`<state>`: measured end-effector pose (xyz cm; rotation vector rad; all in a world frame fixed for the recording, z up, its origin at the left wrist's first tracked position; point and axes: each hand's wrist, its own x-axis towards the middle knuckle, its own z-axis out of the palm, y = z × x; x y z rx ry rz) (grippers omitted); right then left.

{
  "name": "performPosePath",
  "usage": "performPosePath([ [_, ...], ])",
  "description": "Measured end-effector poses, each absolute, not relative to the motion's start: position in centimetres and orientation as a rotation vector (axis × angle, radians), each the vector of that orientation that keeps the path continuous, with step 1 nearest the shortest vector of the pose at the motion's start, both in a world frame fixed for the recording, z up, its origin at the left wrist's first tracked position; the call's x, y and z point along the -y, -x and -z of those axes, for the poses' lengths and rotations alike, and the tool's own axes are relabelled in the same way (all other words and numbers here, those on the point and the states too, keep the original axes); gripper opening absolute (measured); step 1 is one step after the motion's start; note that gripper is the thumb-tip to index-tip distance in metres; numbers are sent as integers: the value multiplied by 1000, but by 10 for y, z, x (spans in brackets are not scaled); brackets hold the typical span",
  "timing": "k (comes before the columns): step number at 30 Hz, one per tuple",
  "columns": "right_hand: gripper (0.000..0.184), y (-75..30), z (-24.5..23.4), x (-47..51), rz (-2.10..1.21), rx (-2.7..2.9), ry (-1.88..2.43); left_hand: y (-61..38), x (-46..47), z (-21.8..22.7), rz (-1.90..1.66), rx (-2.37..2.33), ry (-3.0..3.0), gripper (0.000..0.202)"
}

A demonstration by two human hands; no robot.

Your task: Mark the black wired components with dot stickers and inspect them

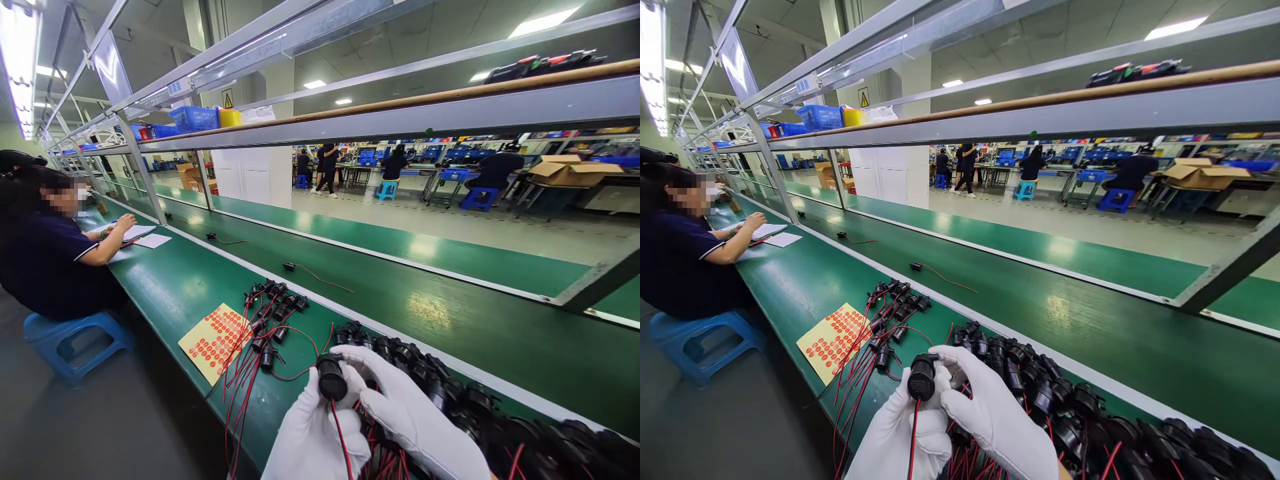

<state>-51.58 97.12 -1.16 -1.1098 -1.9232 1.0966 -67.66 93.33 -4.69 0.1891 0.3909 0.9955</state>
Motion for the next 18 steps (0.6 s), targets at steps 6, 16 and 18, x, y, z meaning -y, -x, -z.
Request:
performPosePath([
  [6, 46, 516, 14, -971, -1081, 1935, 1168, 677, -931, 46, -998, -392, -198, 33],
  [16, 47, 516, 14, -970, -1059, 1931, 1175, 680, -928, 46, -1005, -396, -204, 33],
  [18, 47, 516, 13, -970, -1058, 1926, 1189, 680, -928, 47, -1006, -395, -201, 33],
])
